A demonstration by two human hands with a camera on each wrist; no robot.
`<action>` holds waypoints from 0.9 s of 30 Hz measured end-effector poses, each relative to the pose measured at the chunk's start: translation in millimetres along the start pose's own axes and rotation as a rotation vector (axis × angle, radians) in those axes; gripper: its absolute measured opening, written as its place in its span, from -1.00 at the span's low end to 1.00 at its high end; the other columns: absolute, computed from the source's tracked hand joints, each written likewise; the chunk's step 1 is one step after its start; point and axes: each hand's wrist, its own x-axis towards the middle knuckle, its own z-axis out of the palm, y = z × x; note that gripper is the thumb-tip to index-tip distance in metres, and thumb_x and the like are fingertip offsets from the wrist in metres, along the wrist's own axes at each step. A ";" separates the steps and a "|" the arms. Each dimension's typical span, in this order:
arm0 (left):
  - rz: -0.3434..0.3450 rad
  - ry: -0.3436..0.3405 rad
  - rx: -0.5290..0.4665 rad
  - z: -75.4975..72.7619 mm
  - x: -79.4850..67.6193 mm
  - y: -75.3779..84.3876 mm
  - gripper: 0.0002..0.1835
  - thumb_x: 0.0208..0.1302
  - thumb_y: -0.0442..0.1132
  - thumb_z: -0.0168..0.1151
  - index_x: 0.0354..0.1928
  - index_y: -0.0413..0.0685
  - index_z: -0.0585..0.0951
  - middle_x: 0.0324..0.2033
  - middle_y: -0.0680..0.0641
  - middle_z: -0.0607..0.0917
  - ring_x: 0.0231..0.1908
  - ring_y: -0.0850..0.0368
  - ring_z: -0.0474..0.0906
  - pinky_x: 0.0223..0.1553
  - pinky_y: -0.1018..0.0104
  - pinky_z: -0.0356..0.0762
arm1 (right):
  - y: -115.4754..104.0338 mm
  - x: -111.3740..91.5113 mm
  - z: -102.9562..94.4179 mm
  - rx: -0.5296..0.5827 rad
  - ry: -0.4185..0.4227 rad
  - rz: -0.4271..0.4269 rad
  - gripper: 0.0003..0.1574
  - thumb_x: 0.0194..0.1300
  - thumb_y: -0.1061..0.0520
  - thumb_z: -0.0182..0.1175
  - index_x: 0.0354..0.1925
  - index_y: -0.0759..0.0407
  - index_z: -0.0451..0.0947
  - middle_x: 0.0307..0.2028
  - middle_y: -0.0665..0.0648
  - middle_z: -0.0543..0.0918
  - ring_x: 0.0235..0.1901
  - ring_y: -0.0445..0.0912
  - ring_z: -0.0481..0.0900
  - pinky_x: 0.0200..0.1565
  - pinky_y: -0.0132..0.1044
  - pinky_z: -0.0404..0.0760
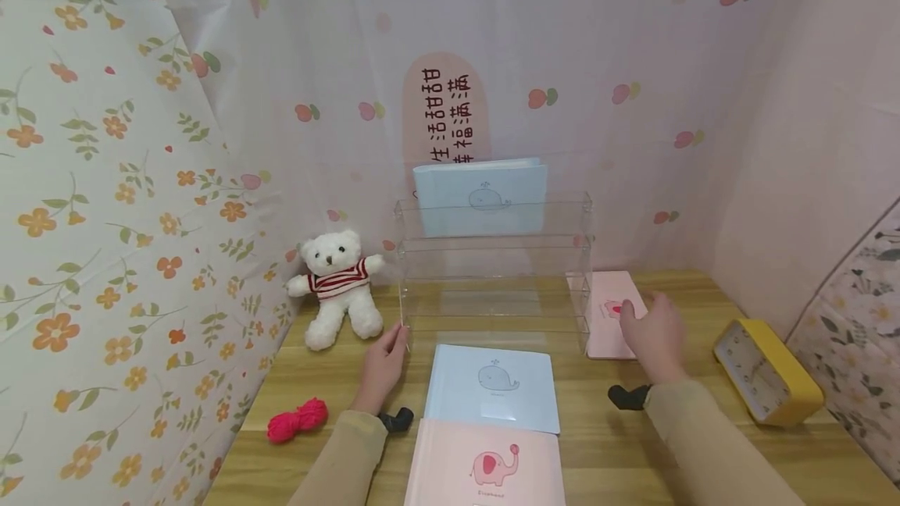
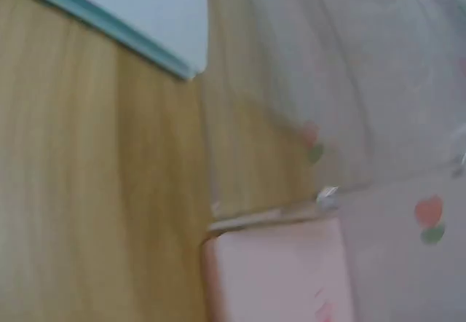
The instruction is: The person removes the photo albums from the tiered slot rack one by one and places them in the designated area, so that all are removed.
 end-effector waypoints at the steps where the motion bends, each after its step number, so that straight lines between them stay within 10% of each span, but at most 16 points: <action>1: -0.008 -0.006 -0.008 0.1 0.1 -0.1 -0.47 0.67 0.22 0.17 0.43 0.13 0.70 0.15 -0.15 0.87 0.13 -0.06 0.77 0.17 -0.15 0.74 | -9.3 0.3 -0.7 0.031 0.033 -0.046 -0.08 0.70 -0.19 -0.02 0.58 0.52 0.22 0.50 0.68 0.34 0.47 0.59 0.28 0.43 0.52 0.33; 11: -0.071 -0.037 -0.053 -0.4 0.3 -0.5 -0.49 0.66 0.18 0.22 0.46 0.17 0.68 0.24 -0.09 0.83 0.27 -0.08 0.73 0.32 -0.15 0.68 | -110.0 17.4 -19.4 0.229 0.241 -0.353 -0.32 0.70 -0.11 0.06 0.45 0.37 0.48 0.43 0.46 0.55 0.47 0.37 0.44 0.52 0.34 0.40; 27: -0.084 -0.036 -0.046 -0.1 -2.9 6.8 -0.51 0.67 0.16 0.22 0.46 0.17 0.68 0.25 -0.09 0.82 0.28 -0.08 0.73 0.33 -0.15 0.67 | -232.4 70.3 -39.4 0.070 -0.104 -0.496 0.27 0.52 -0.47 0.25 0.79 0.09 -0.03 0.74 0.31 0.16 0.67 0.35 0.22 0.61 0.44 0.25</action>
